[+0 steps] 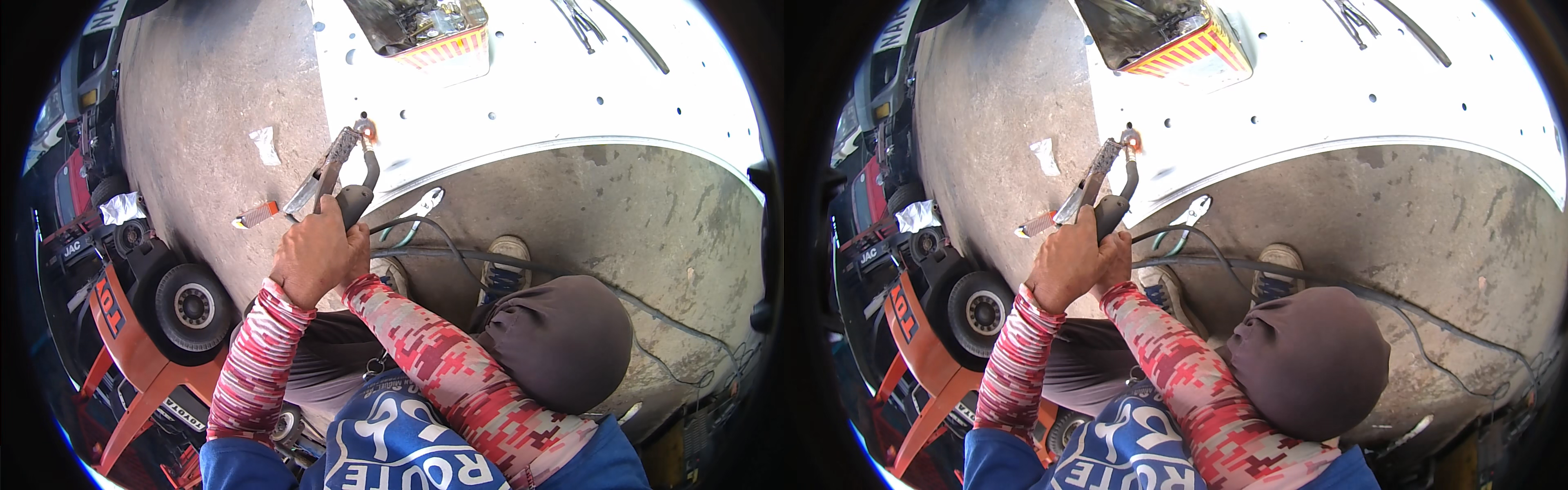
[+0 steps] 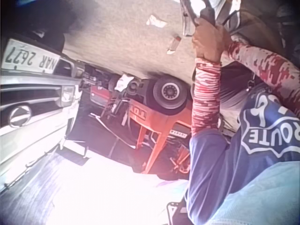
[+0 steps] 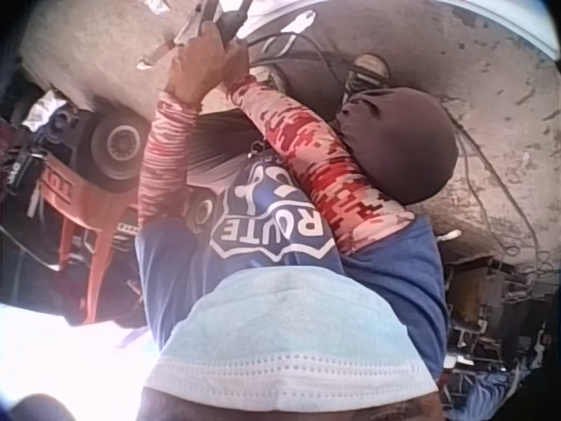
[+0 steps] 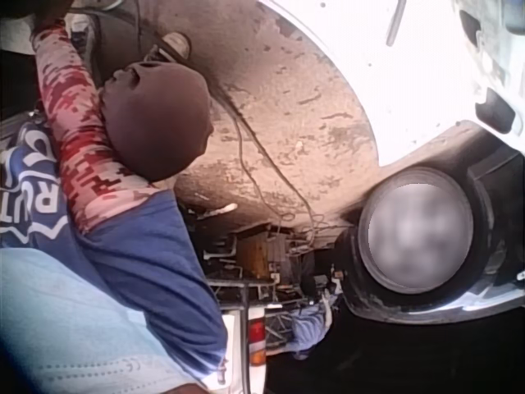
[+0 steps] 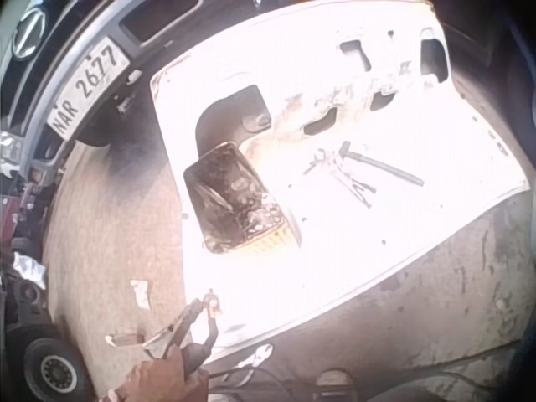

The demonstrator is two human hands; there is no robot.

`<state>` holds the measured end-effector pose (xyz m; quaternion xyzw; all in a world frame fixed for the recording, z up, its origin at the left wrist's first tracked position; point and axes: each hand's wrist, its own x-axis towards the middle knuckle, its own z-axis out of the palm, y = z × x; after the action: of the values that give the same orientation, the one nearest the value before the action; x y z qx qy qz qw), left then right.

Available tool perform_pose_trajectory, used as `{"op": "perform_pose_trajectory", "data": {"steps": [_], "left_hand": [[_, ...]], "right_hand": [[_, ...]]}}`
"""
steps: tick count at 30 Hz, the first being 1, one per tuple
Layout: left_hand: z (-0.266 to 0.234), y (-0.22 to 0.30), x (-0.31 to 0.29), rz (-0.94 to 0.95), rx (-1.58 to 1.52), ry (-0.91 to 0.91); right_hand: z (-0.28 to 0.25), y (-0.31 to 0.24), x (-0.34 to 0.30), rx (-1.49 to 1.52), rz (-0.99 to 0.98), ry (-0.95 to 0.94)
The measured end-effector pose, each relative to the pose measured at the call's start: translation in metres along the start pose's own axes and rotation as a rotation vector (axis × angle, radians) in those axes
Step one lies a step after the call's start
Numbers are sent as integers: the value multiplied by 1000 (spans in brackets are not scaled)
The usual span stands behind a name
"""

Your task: The person welds a small metal piece onto a white car door panel using a welding torch and pliers. They repeatedly heat and tack the piece, then use a hammer to adjust it.

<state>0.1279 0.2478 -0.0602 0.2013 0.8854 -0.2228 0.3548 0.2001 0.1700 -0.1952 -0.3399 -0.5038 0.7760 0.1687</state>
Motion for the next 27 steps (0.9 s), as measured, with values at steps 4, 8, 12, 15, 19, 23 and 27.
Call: {"op": "perform_pose_trajectory", "data": {"steps": [4,8,12,15,19,23,27], "left_hand": [[0,1,0,10,-1,16],[0,1,1,8,5,12],[2,0,1,9,16,26],[3,-1,1,25,8,41],[2,-2,1,27,-3,24],[-1,0,2,5,0,-12],[-3,1,1,1,7,-22]], "right_hand": [[3,3,0,75,64,2],[-1,4,0,-21,17,-9],[-1,5,1,-142,-24,-11],[1,9,1,71,92,-27],[4,14,-1,108,159,-73],[7,16,0,233,198,-46],[6,16,1,171,241,-83]]}}
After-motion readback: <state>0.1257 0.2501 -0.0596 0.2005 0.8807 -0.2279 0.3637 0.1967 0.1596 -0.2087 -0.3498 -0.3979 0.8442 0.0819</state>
